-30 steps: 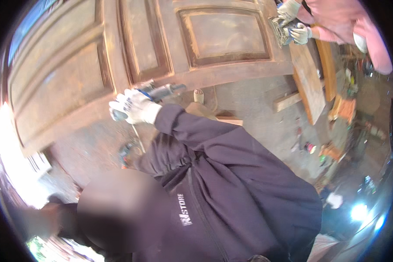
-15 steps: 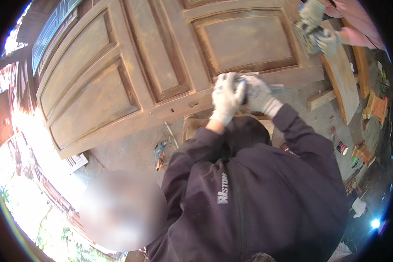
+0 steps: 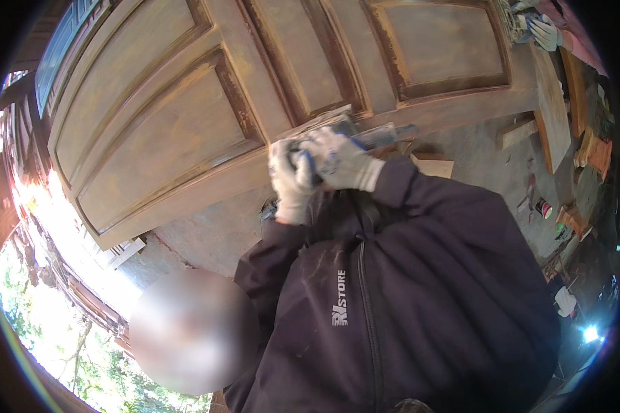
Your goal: The person uses an electric sander to smooth the surface of a large wooden door. They move the sander across the panels and edges of the door while another person works nearby.
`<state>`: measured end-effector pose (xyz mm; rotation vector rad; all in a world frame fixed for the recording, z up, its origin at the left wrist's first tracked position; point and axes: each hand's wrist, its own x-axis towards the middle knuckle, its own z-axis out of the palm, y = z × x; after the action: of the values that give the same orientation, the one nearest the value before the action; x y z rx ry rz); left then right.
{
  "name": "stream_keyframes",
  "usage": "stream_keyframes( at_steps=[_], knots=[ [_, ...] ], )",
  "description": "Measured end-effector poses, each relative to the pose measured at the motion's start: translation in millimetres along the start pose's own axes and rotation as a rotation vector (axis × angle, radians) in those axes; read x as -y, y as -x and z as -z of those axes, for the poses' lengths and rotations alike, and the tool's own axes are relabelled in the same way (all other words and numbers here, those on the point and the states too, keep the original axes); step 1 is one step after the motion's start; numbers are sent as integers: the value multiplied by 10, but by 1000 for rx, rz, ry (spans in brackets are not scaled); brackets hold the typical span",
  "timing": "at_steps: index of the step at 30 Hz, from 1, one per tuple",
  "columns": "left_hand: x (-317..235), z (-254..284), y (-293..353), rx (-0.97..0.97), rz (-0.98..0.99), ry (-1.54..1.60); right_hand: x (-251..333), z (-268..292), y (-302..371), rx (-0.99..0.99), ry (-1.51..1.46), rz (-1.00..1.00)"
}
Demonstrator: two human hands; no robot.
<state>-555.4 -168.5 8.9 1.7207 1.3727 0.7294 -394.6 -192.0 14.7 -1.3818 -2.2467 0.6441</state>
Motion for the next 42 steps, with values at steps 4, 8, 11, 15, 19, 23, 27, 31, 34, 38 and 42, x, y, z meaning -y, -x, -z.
stream_keyframes(
  at_steps=[4,8,11,15,19,23,27,31,34,38,42],
  knots=[
    [636,876,190,-144,100,46,665,-728,-696,-19,100,89],
    [1203,1543,250,-172,201,98,1147,-1167,-1214,73,107,77],
    [1115,1520,185,-46,166,-33,1124,-1128,-1141,99,7,-2],
    [557,893,-8,119,-28,-51,719,-547,-560,-115,-41,-184],
    [-125,71,-318,365,-126,-1,177,9,182,-110,8,-271],
    [-560,-776,-535,431,-208,173,-317,323,869,-194,149,-427],
    [-743,-1190,-1133,474,-214,217,-759,642,660,-289,214,-499],
    [-756,-1237,-2110,372,-234,173,-1305,980,-161,-305,119,-499],
    [-677,-1256,-2852,264,-261,78,-1728,1116,-789,-398,188,-465],
    [-694,-1247,-3817,60,-204,-172,-2213,1384,-1632,-406,244,-579],
    [-364,-1351,-4217,-193,-502,-629,-2434,1399,-2103,-269,295,-600]
  ],
)
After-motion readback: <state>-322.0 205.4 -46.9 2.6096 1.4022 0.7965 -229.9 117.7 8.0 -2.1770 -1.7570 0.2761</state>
